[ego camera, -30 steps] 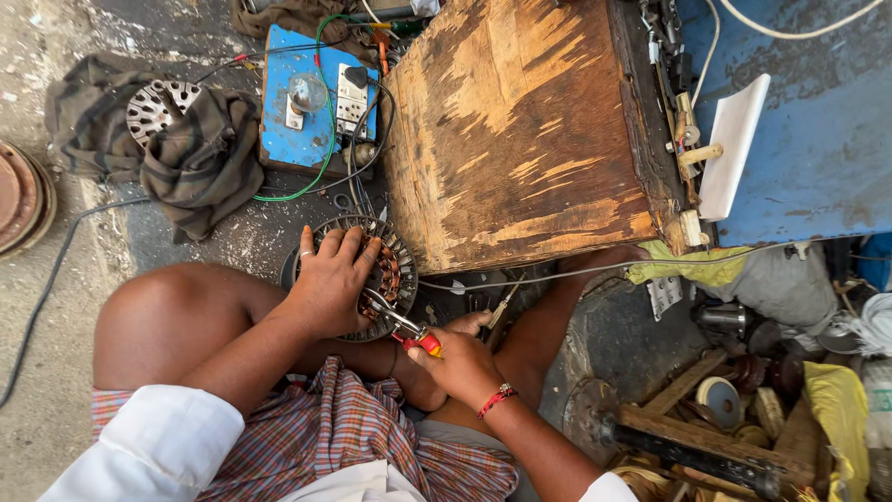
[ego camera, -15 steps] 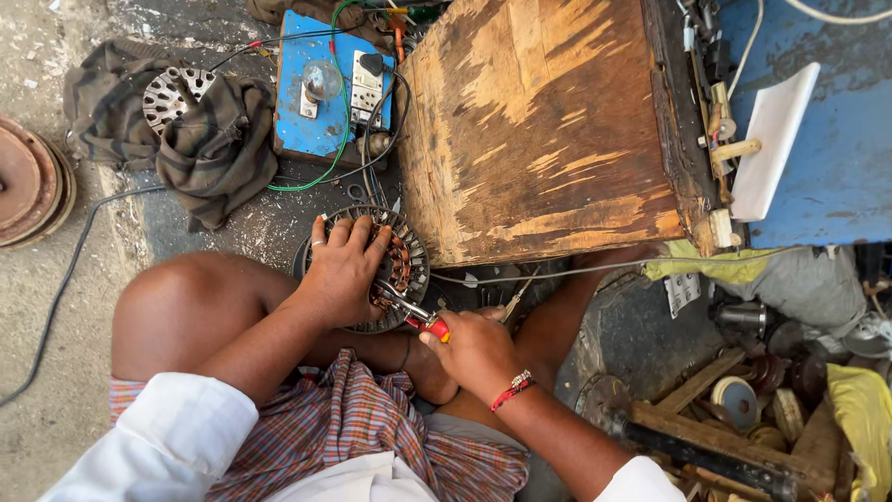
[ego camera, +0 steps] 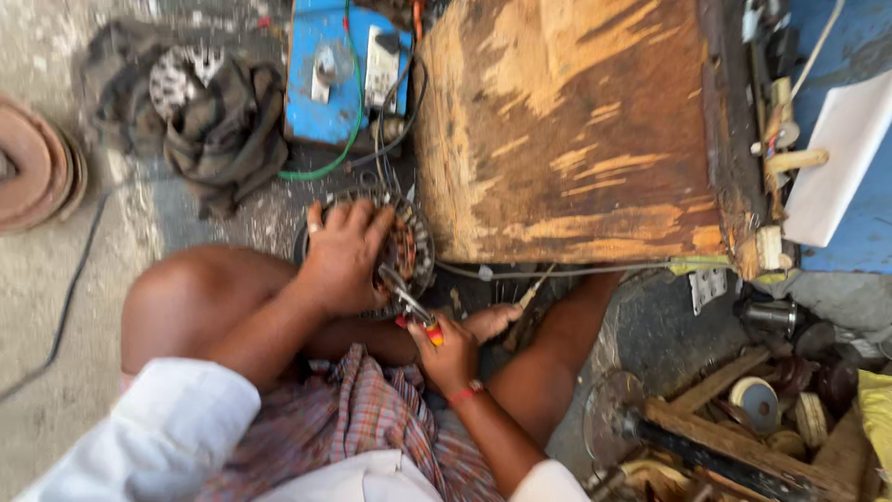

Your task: The person sits on the ground working on an electric motor stator, using pliers to grip and pull copper wire windings out of the slots and a screwdriver-like tool to help lift the wires. They reposition the stator and continue extracting windings piece by piece.

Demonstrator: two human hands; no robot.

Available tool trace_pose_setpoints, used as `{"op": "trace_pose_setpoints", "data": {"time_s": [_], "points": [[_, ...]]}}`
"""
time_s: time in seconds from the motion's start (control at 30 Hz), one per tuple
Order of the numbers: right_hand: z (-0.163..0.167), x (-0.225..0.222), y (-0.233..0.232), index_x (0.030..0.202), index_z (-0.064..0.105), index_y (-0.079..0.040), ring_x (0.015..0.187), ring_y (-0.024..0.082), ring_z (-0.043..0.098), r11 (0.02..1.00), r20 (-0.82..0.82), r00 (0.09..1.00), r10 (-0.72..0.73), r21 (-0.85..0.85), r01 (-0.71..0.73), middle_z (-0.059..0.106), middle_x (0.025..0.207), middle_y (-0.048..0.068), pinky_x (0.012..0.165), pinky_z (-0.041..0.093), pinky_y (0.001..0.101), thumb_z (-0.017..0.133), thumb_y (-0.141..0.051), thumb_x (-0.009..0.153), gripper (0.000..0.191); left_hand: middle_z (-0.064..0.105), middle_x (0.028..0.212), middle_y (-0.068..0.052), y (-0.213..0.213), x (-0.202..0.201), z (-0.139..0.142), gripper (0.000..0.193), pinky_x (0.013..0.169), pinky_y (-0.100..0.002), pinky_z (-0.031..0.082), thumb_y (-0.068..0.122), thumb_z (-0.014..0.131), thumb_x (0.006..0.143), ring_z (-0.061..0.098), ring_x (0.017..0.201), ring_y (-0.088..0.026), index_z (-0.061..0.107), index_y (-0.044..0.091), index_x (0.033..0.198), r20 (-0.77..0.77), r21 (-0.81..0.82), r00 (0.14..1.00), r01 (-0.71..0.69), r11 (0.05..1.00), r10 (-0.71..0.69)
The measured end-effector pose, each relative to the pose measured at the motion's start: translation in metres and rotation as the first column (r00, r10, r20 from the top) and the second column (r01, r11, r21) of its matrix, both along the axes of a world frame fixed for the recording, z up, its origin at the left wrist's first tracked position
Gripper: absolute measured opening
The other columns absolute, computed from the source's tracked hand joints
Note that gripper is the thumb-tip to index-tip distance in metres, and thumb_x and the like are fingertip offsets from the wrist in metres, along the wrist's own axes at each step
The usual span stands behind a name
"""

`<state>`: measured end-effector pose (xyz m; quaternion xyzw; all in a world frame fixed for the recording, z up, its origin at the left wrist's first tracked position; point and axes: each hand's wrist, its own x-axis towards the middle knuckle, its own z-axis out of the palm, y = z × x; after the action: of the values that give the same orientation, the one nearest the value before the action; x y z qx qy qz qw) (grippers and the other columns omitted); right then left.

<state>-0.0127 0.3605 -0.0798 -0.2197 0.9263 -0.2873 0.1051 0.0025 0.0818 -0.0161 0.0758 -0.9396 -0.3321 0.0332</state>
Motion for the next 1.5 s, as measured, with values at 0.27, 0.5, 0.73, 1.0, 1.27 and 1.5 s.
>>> {"op": "trace_pose_setpoints", "data": {"time_s": [0.27,0.5,0.73,1.0,1.27,1.5], "points": [[0.006,-0.002,-0.021,0.102,0.074,-0.002,0.082,0.039,0.072,0.997,-0.168,0.985,0.037,-0.053,-0.047,0.074,0.09,0.019,0.071,0.055,0.045,0.077,-0.039,0.088,0.039,0.04,0.148,-0.023,-0.006,0.0,0.009,0.12,0.109,-0.074,0.022,0.05,0.091,0.048,0.029,0.144,-0.044,0.041,0.009,0.149,0.042,-0.154,0.999,0.038,0.987,-0.031],[-0.001,0.005,0.011,0.096,0.075,-0.001,0.064,0.02,0.062,0.939,0.285,0.955,-0.081,-0.3,0.169,0.068,0.075,0.008,0.056,0.048,0.0329,0.079,-0.029,0.094,0.029,0.031,0.155,-0.023,0.001,-0.003,-0.005,0.132,0.111,-0.074,0.021,0.055,0.094,0.046,0.023,0.147,-0.045,0.034,0.009,0.155,0.113,-0.2,0.992,0.077,0.977,-0.055],[0.037,-0.023,-0.009,0.105,0.075,-0.004,0.058,0.012,0.051,0.86,0.35,0.928,-0.128,-0.427,0.28,0.061,0.071,0.002,0.052,0.041,0.0305,0.078,-0.028,0.093,0.027,0.025,0.159,-0.025,-0.001,0.004,0.016,0.141,0.11,-0.073,0.022,0.059,0.096,0.041,0.02,0.148,-0.044,0.032,0.014,0.159,0.113,-0.221,0.993,0.053,0.974,-0.028],[0.079,-0.002,0.026,0.11,0.072,-0.005,0.071,0.022,0.069,0.987,0.195,0.973,-0.12,-0.078,0.138,0.074,0.082,0.013,0.067,0.055,0.0359,0.08,-0.023,0.083,0.033,0.037,0.153,-0.023,0.024,0.021,0.007,0.067,0.112,-0.073,0.024,0.045,0.086,0.067,0.027,0.148,-0.044,0.063,0.008,0.118,-0.019,-0.193,0.999,-0.029,0.981,0.026],[0.082,-0.004,0.051,0.132,0.059,0.001,0.091,0.011,0.067,0.977,0.433,0.901,0.02,-0.199,0.074,0.073,0.101,0.008,0.084,0.055,0.028,0.072,-0.007,0.084,0.05,0.043,0.15,-0.027,0.041,0.03,-0.019,0.028,0.115,-0.064,0.027,0.021,0.075,0.074,0.032,0.145,-0.048,0.073,0.006,0.098,-0.312,0.033,0.926,-0.214,0.976,0.214],[0.084,-0.02,0.061,0.131,0.061,0.004,0.096,0.014,0.069,0.91,0.628,0.76,0.167,-0.395,0.127,0.072,0.11,0.011,0.085,0.057,0.0286,0.061,0.001,0.09,0.041,0.047,0.153,-0.024,0.048,0.024,-0.039,0.017,0.121,-0.058,0.028,0.012,0.07,0.079,0.035,0.148,-0.045,0.072,0.002,0.093,-0.355,0.122,0.877,-0.299,0.946,0.323]]}}
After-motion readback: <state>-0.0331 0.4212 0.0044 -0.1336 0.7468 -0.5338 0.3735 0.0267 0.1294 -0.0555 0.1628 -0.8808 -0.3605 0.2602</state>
